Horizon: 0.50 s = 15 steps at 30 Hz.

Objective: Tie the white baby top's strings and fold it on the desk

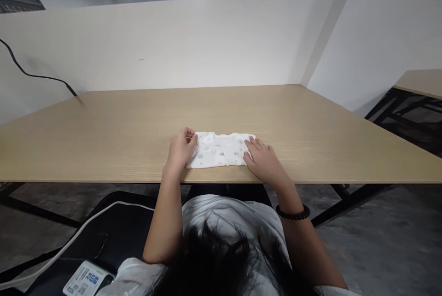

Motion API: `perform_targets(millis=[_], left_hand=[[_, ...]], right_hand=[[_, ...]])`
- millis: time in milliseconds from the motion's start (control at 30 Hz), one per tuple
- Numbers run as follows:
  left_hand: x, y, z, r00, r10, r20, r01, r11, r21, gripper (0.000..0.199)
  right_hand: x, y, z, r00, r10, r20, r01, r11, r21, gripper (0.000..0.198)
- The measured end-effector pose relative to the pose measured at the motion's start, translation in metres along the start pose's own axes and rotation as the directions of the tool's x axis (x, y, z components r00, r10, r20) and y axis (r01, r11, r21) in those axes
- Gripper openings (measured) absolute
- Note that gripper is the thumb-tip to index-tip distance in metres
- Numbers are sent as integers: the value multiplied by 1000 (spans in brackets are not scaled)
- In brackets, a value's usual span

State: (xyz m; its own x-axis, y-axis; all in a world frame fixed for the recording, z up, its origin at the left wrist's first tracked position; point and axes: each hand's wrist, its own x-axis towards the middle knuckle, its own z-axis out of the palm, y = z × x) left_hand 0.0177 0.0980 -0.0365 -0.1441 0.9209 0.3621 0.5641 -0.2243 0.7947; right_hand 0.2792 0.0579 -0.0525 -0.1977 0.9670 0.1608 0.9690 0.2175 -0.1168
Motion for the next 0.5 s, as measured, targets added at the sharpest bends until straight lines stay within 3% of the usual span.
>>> perform_targets(millis=[267,400,500], left_hand=[[6,1,-2,994,-22,-104,6,989,-148,28],[6,-2,-5,998,-62,-11,58,974,-217,40],[5,-6,-5,989,-116,97,129,980,-149,29]], right_hand=[[0,0,0,1000,-1,-2,1,1000,27,56],[0,0,0,1000,-6,-1,6,1000,27,57],[-1,0,1,1000,-2,-8,3,1000,21,57]])
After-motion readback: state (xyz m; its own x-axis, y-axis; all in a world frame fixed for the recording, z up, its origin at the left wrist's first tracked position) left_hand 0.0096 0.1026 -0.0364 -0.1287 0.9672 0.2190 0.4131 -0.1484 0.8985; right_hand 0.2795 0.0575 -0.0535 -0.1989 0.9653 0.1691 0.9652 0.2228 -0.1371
